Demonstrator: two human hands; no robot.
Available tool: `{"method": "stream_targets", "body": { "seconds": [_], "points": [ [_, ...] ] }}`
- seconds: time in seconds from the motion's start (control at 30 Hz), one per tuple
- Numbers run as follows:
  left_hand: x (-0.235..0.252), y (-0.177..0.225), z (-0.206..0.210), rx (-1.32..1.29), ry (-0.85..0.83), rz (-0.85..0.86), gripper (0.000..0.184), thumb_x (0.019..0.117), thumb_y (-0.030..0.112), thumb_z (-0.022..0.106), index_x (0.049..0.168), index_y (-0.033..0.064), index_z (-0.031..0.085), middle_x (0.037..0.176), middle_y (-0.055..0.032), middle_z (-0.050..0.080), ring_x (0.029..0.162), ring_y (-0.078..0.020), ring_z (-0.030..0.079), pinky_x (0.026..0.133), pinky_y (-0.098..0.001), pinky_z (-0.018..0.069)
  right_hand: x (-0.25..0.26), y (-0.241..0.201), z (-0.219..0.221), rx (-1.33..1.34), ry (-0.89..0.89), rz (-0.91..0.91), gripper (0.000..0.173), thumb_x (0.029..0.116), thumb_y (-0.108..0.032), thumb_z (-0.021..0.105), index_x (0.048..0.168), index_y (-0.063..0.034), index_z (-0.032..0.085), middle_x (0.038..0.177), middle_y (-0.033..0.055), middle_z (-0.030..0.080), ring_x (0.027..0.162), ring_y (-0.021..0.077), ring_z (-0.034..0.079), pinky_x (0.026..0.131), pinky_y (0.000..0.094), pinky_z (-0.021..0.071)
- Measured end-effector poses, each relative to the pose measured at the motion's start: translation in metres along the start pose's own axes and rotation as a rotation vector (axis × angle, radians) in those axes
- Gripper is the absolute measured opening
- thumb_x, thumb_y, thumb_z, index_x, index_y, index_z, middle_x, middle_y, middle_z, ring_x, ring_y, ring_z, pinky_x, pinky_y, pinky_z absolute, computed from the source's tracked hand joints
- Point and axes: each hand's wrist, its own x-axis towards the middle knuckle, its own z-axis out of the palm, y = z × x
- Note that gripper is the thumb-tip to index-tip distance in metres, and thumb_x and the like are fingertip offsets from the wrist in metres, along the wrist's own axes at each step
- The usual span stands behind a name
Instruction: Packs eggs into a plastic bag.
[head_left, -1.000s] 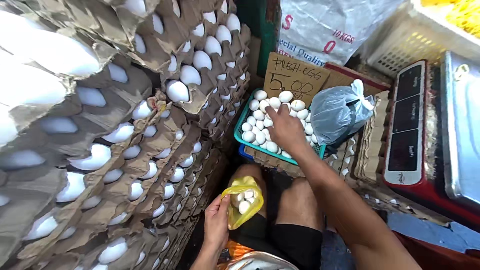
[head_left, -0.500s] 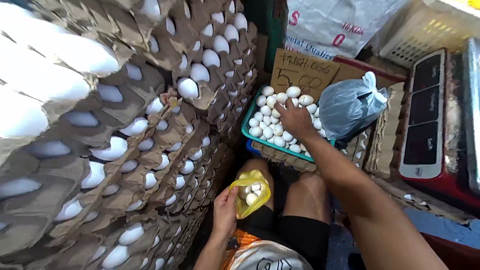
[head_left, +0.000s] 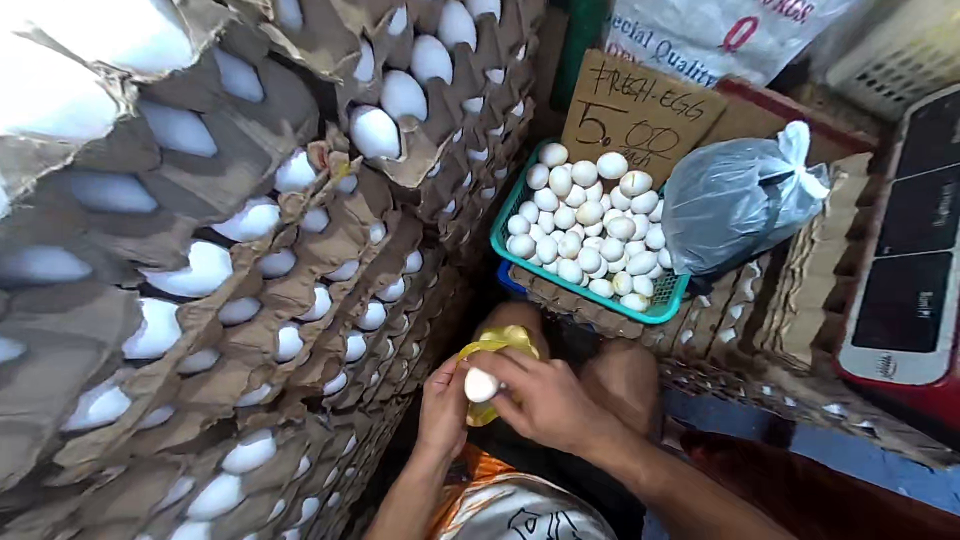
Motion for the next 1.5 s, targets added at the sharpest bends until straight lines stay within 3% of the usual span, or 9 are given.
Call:
{"method": "stream_targets", "body": {
  "seconds": [0.17,0.4,0.53,0.67,0.8,1.1,1.23,1.4,1.5],
  "points": [
    [-0.002,0.003,0.005,0.015,0.082,-0.015,0.033,0.1100,0.015,0.042,0.113,-0.0048,0.069,0.097,-0.0170,0.073,0.088,-0.0234,0.072,0.082,-0.0406,0.0619,0.000,-0.003,0.021,-0.314,-0.089,0.115,0.044,0.1018,-0.023,0.051,0.145,-0.0313,0.056,0.110,0.0103,0.071,0.067,0.0307,0.068,0.055,0.0498,0.0551],
    [0.002,0.002,0.002,0.252,-0.024,0.217,0.026,0.1038,0.006,0.051,0.111,-0.0036,0.073,0.130,-0.0167,0.067,0.118,-0.0279,0.066,0.099,-0.0425,0.0572,0.026,-0.015,0.008,-0.466,-0.412,0.310,0.026,0.0974,-0.008,0.055,0.121,-0.0077,0.065,0.102,0.0206,0.070,0.087,0.0404,0.070,0.070,0.0571,0.0551],
    [0.006,0.012,-0.007,0.337,0.000,0.212,0.020,0.0992,0.006,0.058,0.106,0.0015,0.076,0.119,-0.0134,0.069,0.109,-0.0248,0.066,0.092,-0.0381,0.0589,0.022,-0.010,-0.005,-0.467,-0.447,0.291,0.037,0.1042,-0.034,0.055,0.126,-0.0050,0.062,0.110,0.0201,0.070,0.096,0.0390,0.070,0.098,0.0629,0.0472],
    [0.015,0.034,-0.020,0.392,-0.074,0.205,0.023,0.0944,0.001,0.060,0.110,0.0044,0.077,0.111,-0.0117,0.072,0.102,-0.0234,0.067,0.086,-0.0367,0.0587,-0.006,0.007,-0.015,-0.531,-0.192,0.035,0.067,0.1005,-0.069,0.041,0.108,-0.0079,0.068,0.093,0.0094,0.072,0.093,0.0293,0.070,0.092,0.0569,0.0508],
    [0.021,0.061,-0.016,0.443,-0.155,0.247,0.026,0.0890,-0.002,0.064,0.109,0.0054,0.078,0.106,-0.0114,0.071,0.096,-0.0218,0.067,0.080,-0.0331,0.0589,-0.019,0.027,-0.027,-0.547,-0.114,-0.159,0.015,0.1014,-0.021,0.054,0.099,-0.0136,0.068,0.093,0.0042,0.069,0.100,0.0256,0.066,0.082,0.0460,0.0503],
    [0.015,0.110,0.027,0.478,-0.318,0.512,0.021,0.0900,0.005,0.068,0.108,0.0071,0.079,0.097,-0.0080,0.066,0.086,-0.0187,0.063,0.072,-0.0266,0.0575,-0.009,0.016,-0.050,0.144,0.222,-0.132,0.022,0.1038,-0.024,0.054,0.102,-0.0147,0.074,0.139,0.0183,0.054,0.091,0.0176,0.067,0.074,0.0362,0.0607],
    [0.007,0.132,0.057,0.540,-0.440,0.681,0.018,0.0928,0.015,0.070,0.108,0.0147,0.079,0.096,-0.0024,0.065,0.086,-0.0133,0.062,0.071,-0.0241,0.0559,0.003,0.002,-0.063,0.502,0.178,-0.299,0.021,0.1004,-0.018,0.058,0.098,-0.0064,0.075,0.158,0.0243,0.036,0.138,0.0302,0.050,0.108,0.0440,0.0520],
    [-0.011,0.181,0.087,0.536,-0.629,0.759,0.020,0.0942,0.016,0.072,0.113,0.0189,0.077,0.101,0.0007,0.064,0.088,-0.0075,0.062,0.072,-0.0195,0.0554,0.001,-0.031,-0.099,0.680,0.168,-0.395,0.021,0.1011,-0.007,0.057,0.103,0.0089,0.071,0.107,0.0186,0.069,0.106,0.0217,0.065,0.096,0.0371,0.0537],
    [-0.011,0.209,0.095,0.467,-0.689,0.695,0.083,0.0812,0.042,0.084,0.153,0.0328,0.042,0.148,0.0018,0.047,0.115,-0.0141,0.063,0.092,-0.0317,0.0592,-0.011,-0.069,-0.141,0.667,0.285,-0.287,0.023,0.1029,-0.007,0.055,0.094,0.0080,0.069,0.097,0.0177,0.071,0.097,0.0193,0.068,0.091,0.0340,0.0559]
  ]
}}
